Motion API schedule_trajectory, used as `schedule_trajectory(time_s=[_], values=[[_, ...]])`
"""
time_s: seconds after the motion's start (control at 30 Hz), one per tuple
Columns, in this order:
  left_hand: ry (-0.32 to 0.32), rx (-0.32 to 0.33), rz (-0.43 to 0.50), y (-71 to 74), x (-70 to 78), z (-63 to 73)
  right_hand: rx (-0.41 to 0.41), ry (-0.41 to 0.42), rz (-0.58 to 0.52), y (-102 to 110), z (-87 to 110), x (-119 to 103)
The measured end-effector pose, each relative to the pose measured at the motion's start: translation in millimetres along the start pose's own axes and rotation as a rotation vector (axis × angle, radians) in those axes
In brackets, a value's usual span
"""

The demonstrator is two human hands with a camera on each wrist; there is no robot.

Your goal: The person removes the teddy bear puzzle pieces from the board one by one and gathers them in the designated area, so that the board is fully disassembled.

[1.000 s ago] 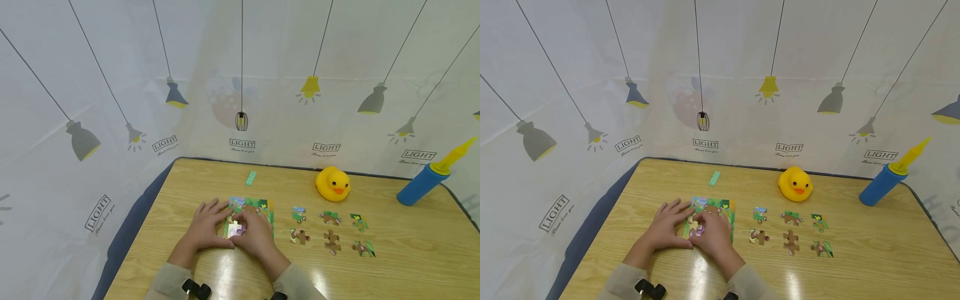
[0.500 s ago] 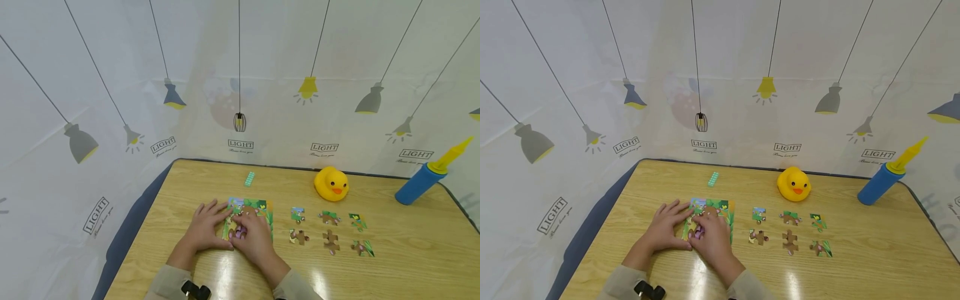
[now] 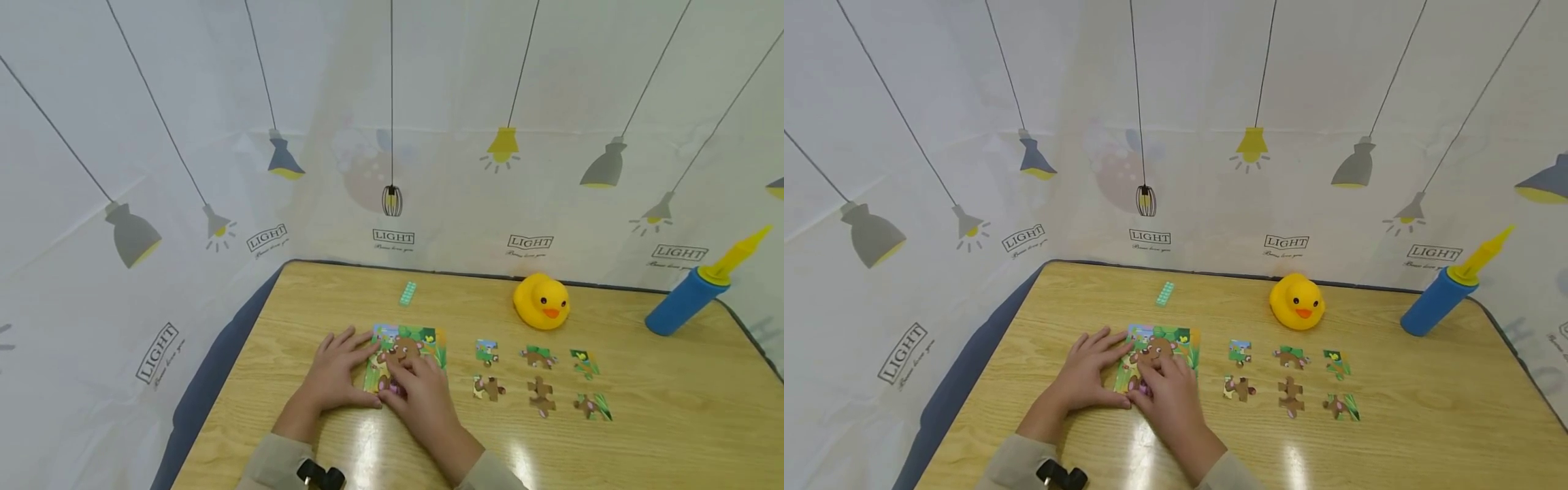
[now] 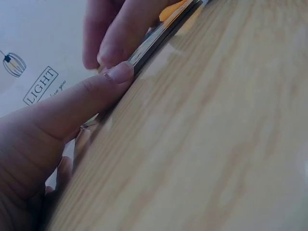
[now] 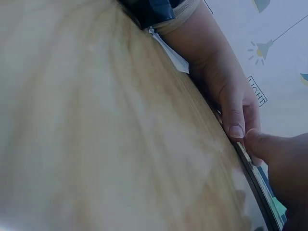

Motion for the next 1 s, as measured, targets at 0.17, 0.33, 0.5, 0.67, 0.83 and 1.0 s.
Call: schedule_trajectory(time_s=[0.17,0.33,0.5,0.67,0.83,1.0], values=[[-0.004,0.009,0.003,0.0,1.8,0.0,0.081,0.056,-0.034,14,14.6,3],[0.002,-0.001,-0.022,-1.3,1.0,-1.1,0.091,0.058,-0.013,29,31.9,14],[0.012,-0.014,-0.022,-0.4,1.3,-1.3,0.058,0.026,0.018,42,48.1,31],[0.001,-0.005,-0.003,-2.1,0.2,-2.6,0.080,0.036,0.025,59,62.3,46],[0.012,0.000,-0.007,-6.9,-5.7,-1.3,0.096,0.040,0.032,76,77.4,56],[0.009,0.002,-0.007,-6.3,-5.2,-2.8,0.090,-0.029,0.088,87,91.7,70]])
Point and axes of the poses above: each hand's wrist, its own z-axis away from the middle knuckle, its own y-axis out of the back of the hand, x = y × z, the point moved 4 cm from there along -z, towards the middle knuckle, and after that the axes turned 5 degrees about z, right-handed, at the moved point
